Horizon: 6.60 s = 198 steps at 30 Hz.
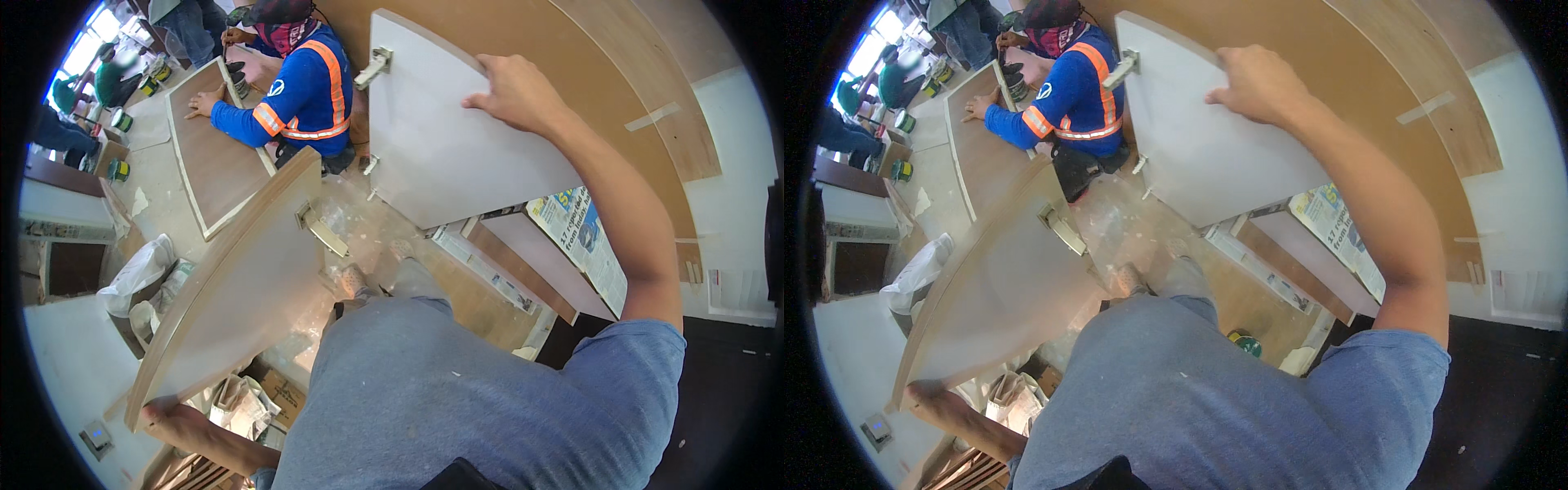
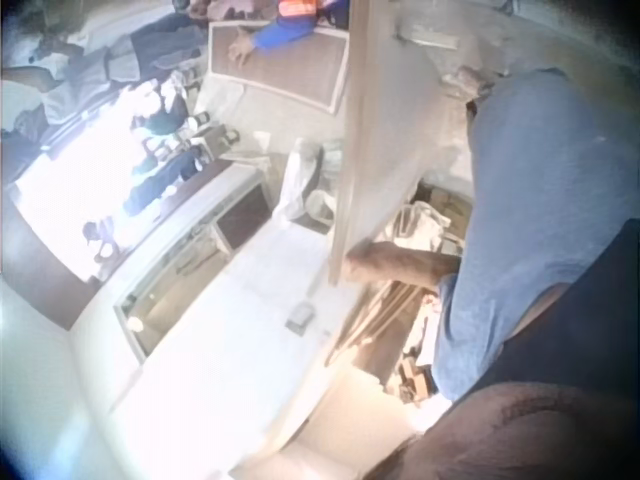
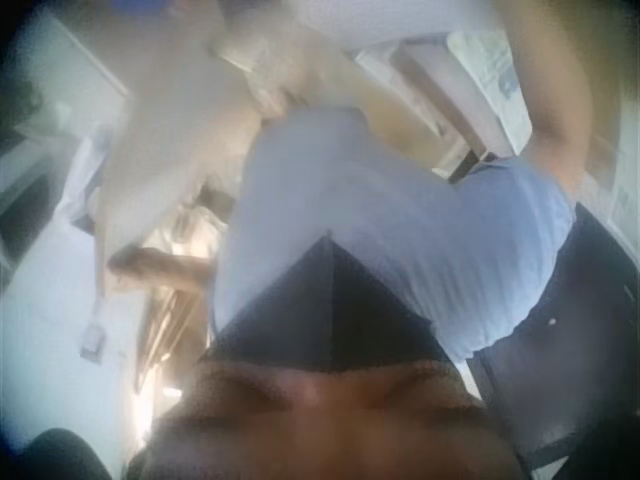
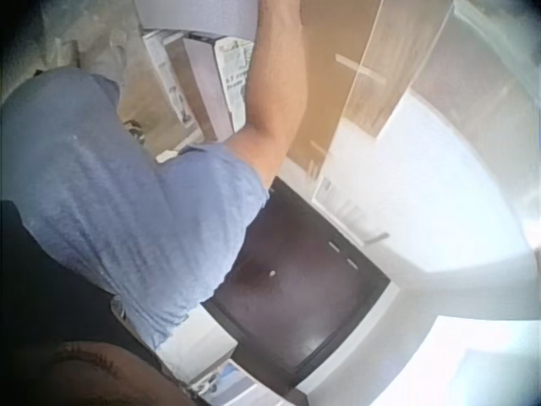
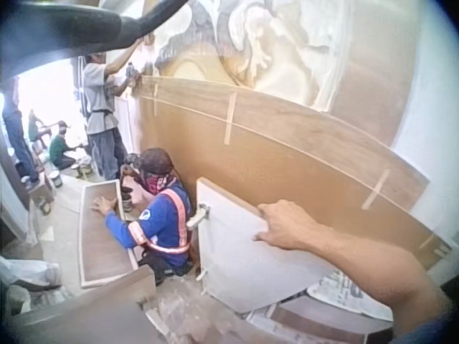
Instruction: The person handles a white cabinet door, wipes its surface with a cloth, and applies masking tape along the edges. The person then uses a utility knife to cut the tape.
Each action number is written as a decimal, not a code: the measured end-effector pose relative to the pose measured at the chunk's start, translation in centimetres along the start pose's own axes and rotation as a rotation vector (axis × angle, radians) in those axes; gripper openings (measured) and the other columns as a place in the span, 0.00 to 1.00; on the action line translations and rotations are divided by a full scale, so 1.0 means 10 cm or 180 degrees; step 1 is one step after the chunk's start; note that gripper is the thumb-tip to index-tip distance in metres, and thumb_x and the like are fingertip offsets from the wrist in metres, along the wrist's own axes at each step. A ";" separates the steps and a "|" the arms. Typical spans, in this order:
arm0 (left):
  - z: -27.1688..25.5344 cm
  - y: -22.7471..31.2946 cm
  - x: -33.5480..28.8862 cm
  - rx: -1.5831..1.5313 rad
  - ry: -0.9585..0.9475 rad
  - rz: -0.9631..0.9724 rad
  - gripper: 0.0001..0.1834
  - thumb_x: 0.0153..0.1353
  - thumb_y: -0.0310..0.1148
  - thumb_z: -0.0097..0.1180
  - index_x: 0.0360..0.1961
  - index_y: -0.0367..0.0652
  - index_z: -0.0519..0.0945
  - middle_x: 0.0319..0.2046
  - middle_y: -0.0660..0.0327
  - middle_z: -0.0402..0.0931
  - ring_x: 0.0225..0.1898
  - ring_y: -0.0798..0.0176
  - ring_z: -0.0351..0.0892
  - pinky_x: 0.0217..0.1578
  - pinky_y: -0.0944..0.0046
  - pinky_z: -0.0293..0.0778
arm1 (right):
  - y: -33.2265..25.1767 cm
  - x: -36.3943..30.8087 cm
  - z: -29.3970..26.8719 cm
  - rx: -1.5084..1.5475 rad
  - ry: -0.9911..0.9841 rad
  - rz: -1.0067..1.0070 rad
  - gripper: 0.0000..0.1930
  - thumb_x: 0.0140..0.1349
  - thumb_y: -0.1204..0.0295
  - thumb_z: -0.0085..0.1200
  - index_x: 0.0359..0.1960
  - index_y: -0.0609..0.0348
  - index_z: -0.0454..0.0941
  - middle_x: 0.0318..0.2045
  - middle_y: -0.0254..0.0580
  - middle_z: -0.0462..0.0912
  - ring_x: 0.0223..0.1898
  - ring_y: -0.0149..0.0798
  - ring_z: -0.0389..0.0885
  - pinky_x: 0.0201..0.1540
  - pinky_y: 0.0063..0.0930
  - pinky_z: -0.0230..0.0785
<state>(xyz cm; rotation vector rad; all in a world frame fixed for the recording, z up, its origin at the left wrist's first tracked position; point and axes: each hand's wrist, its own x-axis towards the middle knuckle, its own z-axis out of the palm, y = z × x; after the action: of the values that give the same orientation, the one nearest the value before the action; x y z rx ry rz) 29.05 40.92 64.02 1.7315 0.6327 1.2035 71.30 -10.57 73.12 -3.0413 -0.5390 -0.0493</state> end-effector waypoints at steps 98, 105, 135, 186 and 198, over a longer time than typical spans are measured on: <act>8.06 0.47 -0.37 -0.3169 -0.4150 -0.0605 0.27 0.68 0.46 0.68 0.55 0.33 0.78 0.51 0.58 0.82 0.53 0.61 0.81 0.57 0.59 0.75 | 1.43 -4.53 -0.09 -0.0320 0.0250 0.3580 0.19 0.46 0.87 0.63 0.40 0.60 0.71 0.37 0.43 0.75 0.49 0.52 0.78 0.79 0.54 0.49; 8.59 0.33 -0.29 -0.3206 -0.3971 -0.0664 0.30 0.66 0.50 0.70 0.56 0.35 0.79 0.49 0.59 0.82 0.50 0.61 0.82 0.53 0.59 0.77 | 1.43 -4.46 -0.11 -0.0283 0.0243 0.3716 0.19 0.45 0.86 0.68 0.37 0.60 0.73 0.38 0.43 0.77 0.49 0.54 0.78 0.78 0.54 0.52; 8.76 0.72 -0.85 -0.1637 -0.2712 0.0506 0.44 0.55 0.44 0.80 0.62 0.23 0.71 0.56 0.46 0.78 0.58 0.53 0.79 0.63 0.56 0.72 | 1.38 -4.41 -0.14 -0.0256 0.0342 0.3757 0.21 0.43 0.86 0.69 0.39 0.60 0.74 0.41 0.47 0.78 0.54 0.60 0.76 0.78 0.58 0.51; -1.80 -0.39 -7.16 0.0606 -0.1813 -0.3237 0.15 0.65 0.41 0.67 0.38 0.37 0.85 0.28 0.56 0.83 0.33 0.62 0.83 0.36 0.60 0.77 | 0.26 -4.98 -0.44 0.0293 -0.0714 -0.0707 0.21 0.65 0.69 0.67 0.51 0.75 0.80 0.43 0.54 0.88 0.43 0.40 0.85 0.49 0.34 0.76; -0.26 -0.73 -7.37 -0.1869 -0.1337 -0.5069 0.42 0.68 0.60 0.61 0.71 0.41 0.67 0.56 0.44 0.77 0.56 0.52 0.79 0.57 0.48 0.77 | -0.40 -5.20 -1.76 0.0648 0.0549 -0.1094 0.39 0.64 0.59 0.69 0.68 0.71 0.67 0.60 0.60 0.78 0.55 0.49 0.81 0.61 0.43 0.73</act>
<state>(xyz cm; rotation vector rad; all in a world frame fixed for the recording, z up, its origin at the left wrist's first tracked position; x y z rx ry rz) -1.74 -13.73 24.57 0.5125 0.9349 -0.1407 20.77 -25.67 88.79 -2.6831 -0.9766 -0.2507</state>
